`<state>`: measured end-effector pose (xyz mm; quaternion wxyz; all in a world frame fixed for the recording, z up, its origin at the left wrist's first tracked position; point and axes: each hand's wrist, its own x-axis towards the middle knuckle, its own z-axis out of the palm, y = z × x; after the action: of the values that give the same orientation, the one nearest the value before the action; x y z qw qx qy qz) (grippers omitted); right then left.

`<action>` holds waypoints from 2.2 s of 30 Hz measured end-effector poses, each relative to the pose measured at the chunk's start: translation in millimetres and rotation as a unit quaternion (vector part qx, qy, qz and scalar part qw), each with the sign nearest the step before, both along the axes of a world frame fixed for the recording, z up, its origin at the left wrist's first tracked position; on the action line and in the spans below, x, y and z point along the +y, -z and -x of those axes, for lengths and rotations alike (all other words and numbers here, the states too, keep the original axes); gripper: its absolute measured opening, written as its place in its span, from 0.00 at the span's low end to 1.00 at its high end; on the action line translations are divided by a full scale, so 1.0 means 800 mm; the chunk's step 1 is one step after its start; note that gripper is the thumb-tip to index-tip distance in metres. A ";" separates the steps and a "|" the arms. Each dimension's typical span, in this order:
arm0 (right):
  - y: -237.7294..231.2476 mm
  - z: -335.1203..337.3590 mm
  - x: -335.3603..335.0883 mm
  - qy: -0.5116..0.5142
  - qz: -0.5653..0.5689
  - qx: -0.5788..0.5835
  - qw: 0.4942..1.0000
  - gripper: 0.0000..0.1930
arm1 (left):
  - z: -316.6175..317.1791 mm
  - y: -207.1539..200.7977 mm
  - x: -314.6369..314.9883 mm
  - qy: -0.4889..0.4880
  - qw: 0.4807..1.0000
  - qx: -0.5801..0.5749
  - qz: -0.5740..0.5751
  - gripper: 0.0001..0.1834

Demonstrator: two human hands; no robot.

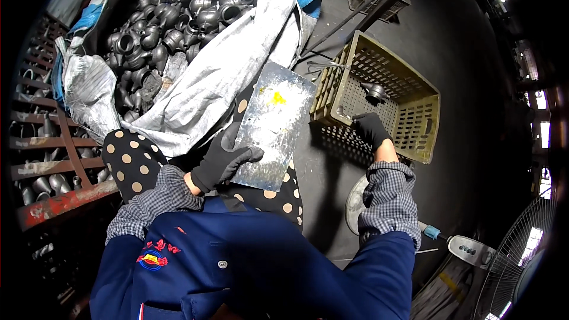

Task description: The person holds curved metal pipe fittings and uses a yellow scraper tool to clean the interior and exterior edges of several pieces before placing one into a separate bin.

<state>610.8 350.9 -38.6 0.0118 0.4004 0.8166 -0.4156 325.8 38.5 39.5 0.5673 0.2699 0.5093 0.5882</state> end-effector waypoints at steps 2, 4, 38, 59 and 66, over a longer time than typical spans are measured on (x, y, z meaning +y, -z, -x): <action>0.008 -0.011 0.000 0.006 0.009 0.042 0.999 0.13 | 0.001 0.004 0.001 0.003 1.000 0.021 0.001 0.27; -0.019 0.008 -0.011 0.089 0.150 0.042 0.984 0.14 | 0.005 0.003 -0.007 -0.005 0.999 -0.022 0.037 0.30; -0.098 0.091 -0.230 0.111 -0.045 0.253 0.960 0.22 | 0.000 -0.007 -0.004 -0.009 0.999 -0.036 0.015 0.34; -0.094 0.117 -0.201 0.069 0.073 0.219 0.971 0.19 | -0.003 0.002 -0.012 -0.039 0.997 -0.070 -0.007 0.32; -0.118 0.141 -0.158 0.199 0.017 0.261 0.944 0.19 | -0.005 0.012 -0.009 -0.020 0.999 -0.042 -0.007 0.30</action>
<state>497.9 224.7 55.7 -0.2777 0.4325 0.6875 -0.5130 329.4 31.7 29.7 0.5747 0.2387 0.4859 0.6137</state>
